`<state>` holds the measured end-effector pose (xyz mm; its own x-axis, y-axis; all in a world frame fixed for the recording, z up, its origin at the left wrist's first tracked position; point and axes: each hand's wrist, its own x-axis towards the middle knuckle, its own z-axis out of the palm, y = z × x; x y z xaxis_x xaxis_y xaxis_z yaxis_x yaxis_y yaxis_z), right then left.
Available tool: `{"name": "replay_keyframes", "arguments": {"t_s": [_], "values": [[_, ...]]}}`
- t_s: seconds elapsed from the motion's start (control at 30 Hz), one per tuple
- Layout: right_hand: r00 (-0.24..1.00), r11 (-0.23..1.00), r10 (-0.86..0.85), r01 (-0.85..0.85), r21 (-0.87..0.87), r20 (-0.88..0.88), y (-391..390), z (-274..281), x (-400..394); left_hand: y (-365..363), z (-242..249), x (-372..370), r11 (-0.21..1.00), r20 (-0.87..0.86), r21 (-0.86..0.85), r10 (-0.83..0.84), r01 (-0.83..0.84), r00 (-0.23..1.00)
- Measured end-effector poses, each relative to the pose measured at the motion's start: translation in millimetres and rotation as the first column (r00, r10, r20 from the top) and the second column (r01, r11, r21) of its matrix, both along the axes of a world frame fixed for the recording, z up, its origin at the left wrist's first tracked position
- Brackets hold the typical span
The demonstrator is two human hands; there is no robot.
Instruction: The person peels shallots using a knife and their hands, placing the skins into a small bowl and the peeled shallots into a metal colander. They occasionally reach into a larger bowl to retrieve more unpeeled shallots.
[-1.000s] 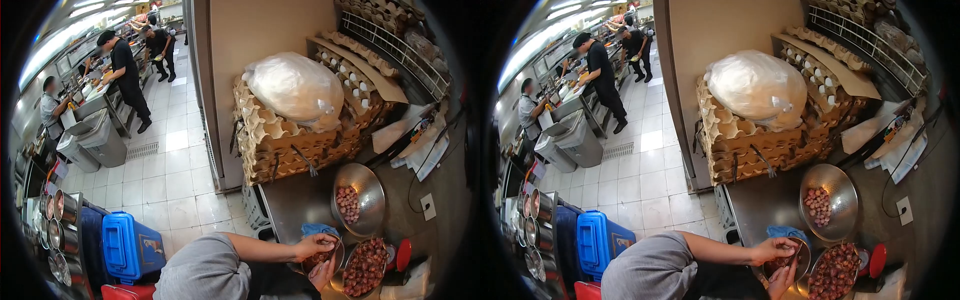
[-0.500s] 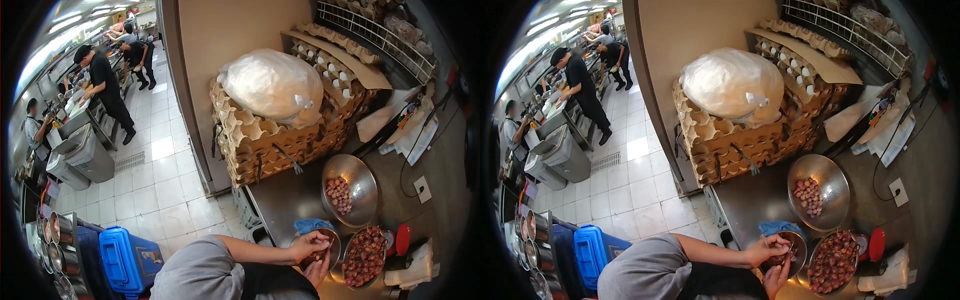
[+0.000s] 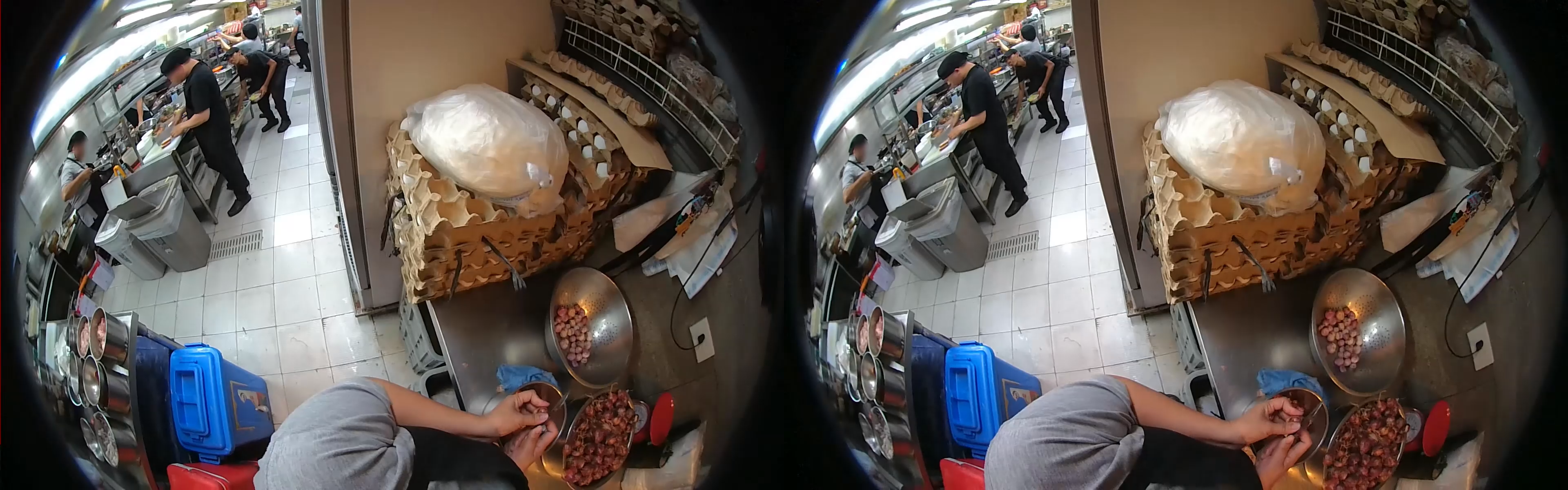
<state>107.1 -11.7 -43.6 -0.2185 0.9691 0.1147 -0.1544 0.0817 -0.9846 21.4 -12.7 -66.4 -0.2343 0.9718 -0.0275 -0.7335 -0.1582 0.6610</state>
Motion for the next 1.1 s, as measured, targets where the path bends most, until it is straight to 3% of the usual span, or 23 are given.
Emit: {"name": "replay_keyframes", "arguments": {"t_s": [0.1,0.17,0.3,0.4,0.5,0.6,0.8,0.87,0.9,0.93,1.0,1.03,1.07,1.1], "values": [[0.997,0.997,0.048,-0.052,-0.057,-0.067,-4,2,3,-6,9,-3,1.000,-0.097,0.018,0.006,-0.004,0.995],[0.994,1.000,0.017,-0.016,0.012,-0.105,1,-7,3,-10,12,-7,1.000,-0.178,0.000,-0.015,0.015,0.984],[0.998,0.998,0.060,-0.060,0.014,-0.033,4,-16,16,-10,9,-7,0.999,-0.213,-0.002,-0.031,0.032,0.977],[0.994,0.994,0.110,-0.110,0.014,0.007,4,-11,20,-10,14,-7,1.000,-0.345,-0.003,-0.011,0.010,0.938],[1.000,0.984,-0.024,0.021,-0.174,-0.017,2,-12,27,-12,21,-9,0.992,-0.232,-0.065,-0.122,0.110,0.965],[0.996,0.975,-0.036,0.016,-0.223,-0.087,6,-11,31,-8,22,-9,0.980,-0.145,-0.055,-0.196,0.189,0.970],[0.961,0.934,0.087,-0.170,-0.314,-0.261,5,14,31,4,25,-11,0.978,-0.301,-0.087,-0.209,0.192,0.930],[0.954,0.926,0.031,-0.139,-0.350,-0.297,-1,18,37,7,20,-7,0.975,-0.239,-0.116,-0.212,0.190,0.948],[0.947,0.927,0.067,-0.175,-0.331,-0.313,-1,19,36,5,21,-11,0.983,-0.316,-0.022,-0.180,0.183,0.931],[0.943,0.927,0.092,-0.199,-0.317,-0.321,2,21,35,6,26,-11,0.979,-0.262,-0.092,-0.202,0.184,0.944],[0.950,0.918,0.090,-0.196,-0.345,-0.300,0,36,29,7,28,-11,0.990,-0.276,0.041,-0.120,0.137,0.954],[0.943,0.918,0.092,-0.205,-0.339,-0.320,1,36,28,6,33,-14,0.985,-0.269,-0.029,-0.169,0.167,0.948],[0.934,0.919,0.104,-0.222,-0.326,-0.343,2,37,28,8,35,-11,0.977,-0.132,-0.130,-0.186,0.168,0.974],[0.931,0.908,0.077,-0.213,-0.361,-0.356,2,42,27,7,43,-12,0.976,-0.141,-0.165,-0.164,0.141,0.976]]}}
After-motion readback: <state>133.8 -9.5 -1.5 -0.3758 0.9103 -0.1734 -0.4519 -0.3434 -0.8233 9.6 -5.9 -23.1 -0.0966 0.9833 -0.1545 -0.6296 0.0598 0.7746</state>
